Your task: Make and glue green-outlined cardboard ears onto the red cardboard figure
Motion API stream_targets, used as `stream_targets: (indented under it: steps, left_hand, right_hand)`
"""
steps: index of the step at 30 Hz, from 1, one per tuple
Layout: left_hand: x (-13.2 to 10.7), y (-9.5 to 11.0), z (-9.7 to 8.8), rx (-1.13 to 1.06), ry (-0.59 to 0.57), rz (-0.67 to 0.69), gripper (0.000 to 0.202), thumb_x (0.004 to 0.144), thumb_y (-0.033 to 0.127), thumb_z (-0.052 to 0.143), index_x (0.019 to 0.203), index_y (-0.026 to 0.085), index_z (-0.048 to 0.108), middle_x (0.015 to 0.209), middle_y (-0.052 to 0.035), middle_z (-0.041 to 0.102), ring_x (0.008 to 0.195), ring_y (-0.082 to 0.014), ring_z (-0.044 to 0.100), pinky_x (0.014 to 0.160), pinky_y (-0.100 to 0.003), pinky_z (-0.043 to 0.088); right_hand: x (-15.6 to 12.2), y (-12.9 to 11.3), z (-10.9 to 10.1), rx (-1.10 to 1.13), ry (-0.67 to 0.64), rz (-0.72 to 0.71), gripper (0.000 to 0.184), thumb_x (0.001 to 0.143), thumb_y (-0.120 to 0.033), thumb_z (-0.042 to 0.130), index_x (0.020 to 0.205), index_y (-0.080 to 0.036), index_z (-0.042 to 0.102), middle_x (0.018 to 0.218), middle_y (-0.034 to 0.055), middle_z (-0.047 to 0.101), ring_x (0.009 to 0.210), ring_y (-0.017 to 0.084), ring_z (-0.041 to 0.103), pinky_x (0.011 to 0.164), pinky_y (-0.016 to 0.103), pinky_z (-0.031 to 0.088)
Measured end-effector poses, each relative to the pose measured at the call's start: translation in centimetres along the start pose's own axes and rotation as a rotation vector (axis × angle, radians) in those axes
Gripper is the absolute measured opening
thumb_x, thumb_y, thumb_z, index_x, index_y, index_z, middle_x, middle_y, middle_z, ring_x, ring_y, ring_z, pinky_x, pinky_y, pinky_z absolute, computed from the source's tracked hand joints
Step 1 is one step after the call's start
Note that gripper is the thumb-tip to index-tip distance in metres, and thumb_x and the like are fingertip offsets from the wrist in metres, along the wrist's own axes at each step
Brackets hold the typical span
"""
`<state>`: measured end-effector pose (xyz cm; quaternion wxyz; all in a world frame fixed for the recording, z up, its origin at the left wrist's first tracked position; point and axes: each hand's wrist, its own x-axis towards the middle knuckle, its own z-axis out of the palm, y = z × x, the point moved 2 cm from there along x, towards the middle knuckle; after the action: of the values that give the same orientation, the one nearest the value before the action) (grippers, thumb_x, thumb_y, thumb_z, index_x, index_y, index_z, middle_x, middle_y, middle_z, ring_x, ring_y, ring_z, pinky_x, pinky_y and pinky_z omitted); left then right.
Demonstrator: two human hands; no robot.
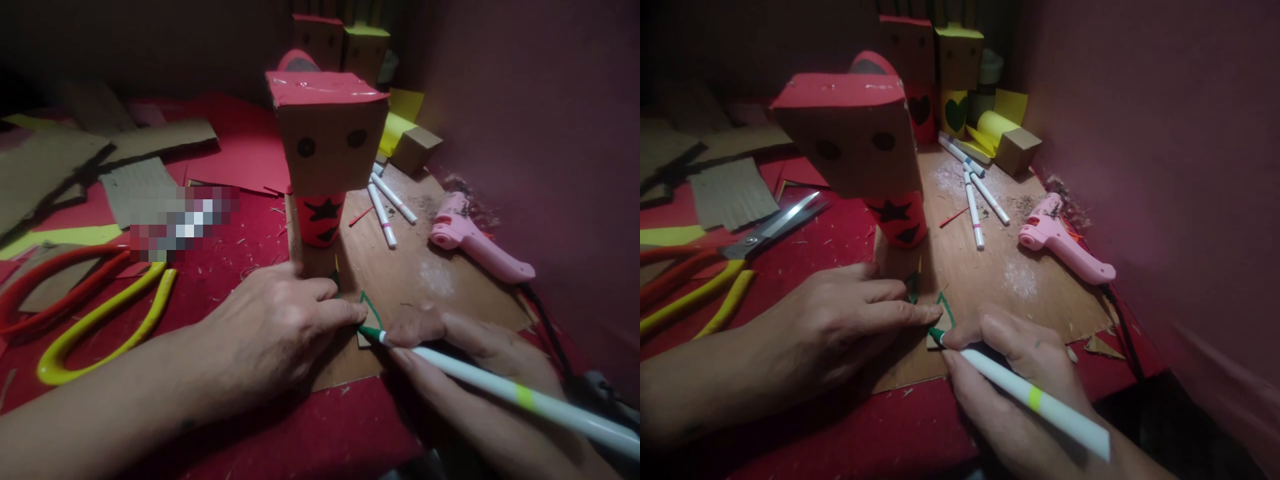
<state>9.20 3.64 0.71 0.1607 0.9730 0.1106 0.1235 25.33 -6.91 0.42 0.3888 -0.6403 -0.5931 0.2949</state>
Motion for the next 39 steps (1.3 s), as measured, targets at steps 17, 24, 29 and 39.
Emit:
stream_targets:
  steps: [17,24,29,39]
  left_hand:
    - [0.1,0.1,0.1,-0.016,0.012,0.004,0.025,0.093,0.021,0.04,0.101,0.023,0.064,0.069,0.0006,0.056,0.055,-0.0147,0.041,0.054,-0.029,0.028]
    - [-0.2,0.1,0.0,-0.007,0.007,0.0,0.025,0.092,0.021,0.04,0.102,0.024,0.063,0.067,0.0008,0.055,0.054,-0.015,0.04,0.053,-0.029,0.027]
    - [0.0,0.1,0.0,-0.004,0.013,-0.005,0.027,0.094,0.022,0.036,0.1,0.024,0.063,0.066,0.0009,0.054,0.053,-0.0151,0.039,0.053,-0.029,0.026]
    - [0.1,0.2,0.1,0.008,0.028,0.007,0.03,0.095,0.022,0.034,0.099,0.023,0.063,0.065,0.0009,0.054,0.053,-0.0153,0.039,0.052,-0.029,0.026]
  right_hand:
    - [-0.3,-1.0,-0.2,-0.121,0.106,0.064,0.014,0.073,-0.014,0.064,0.065,-0.025,0.065,0.063,-0.0036,0.071,0.054,0.014,0.067,0.043,0.018,0.049]
    - [-0.5,-0.5,0.0,-0.074,0.134,0.067,0.012,0.074,-0.015,0.063,0.066,-0.024,0.065,0.064,-0.0021,0.071,0.054,0.015,0.066,0.042,0.02,0.047]
    - [-0.3,-0.8,-0.3,-0.086,0.071,0.056,0.015,0.074,-0.015,0.062,0.061,-0.023,0.063,0.062,-0.0022,0.071,0.054,0.014,0.066,0.044,0.019,0.048]
    - [-0.5,-1.3,-0.4,-0.106,0.081,0.098,0.016,0.074,-0.016,0.063,0.06,-0.024,0.064,0.061,-0.0049,0.07,0.053,0.012,0.066,0.047,0.017,0.048]
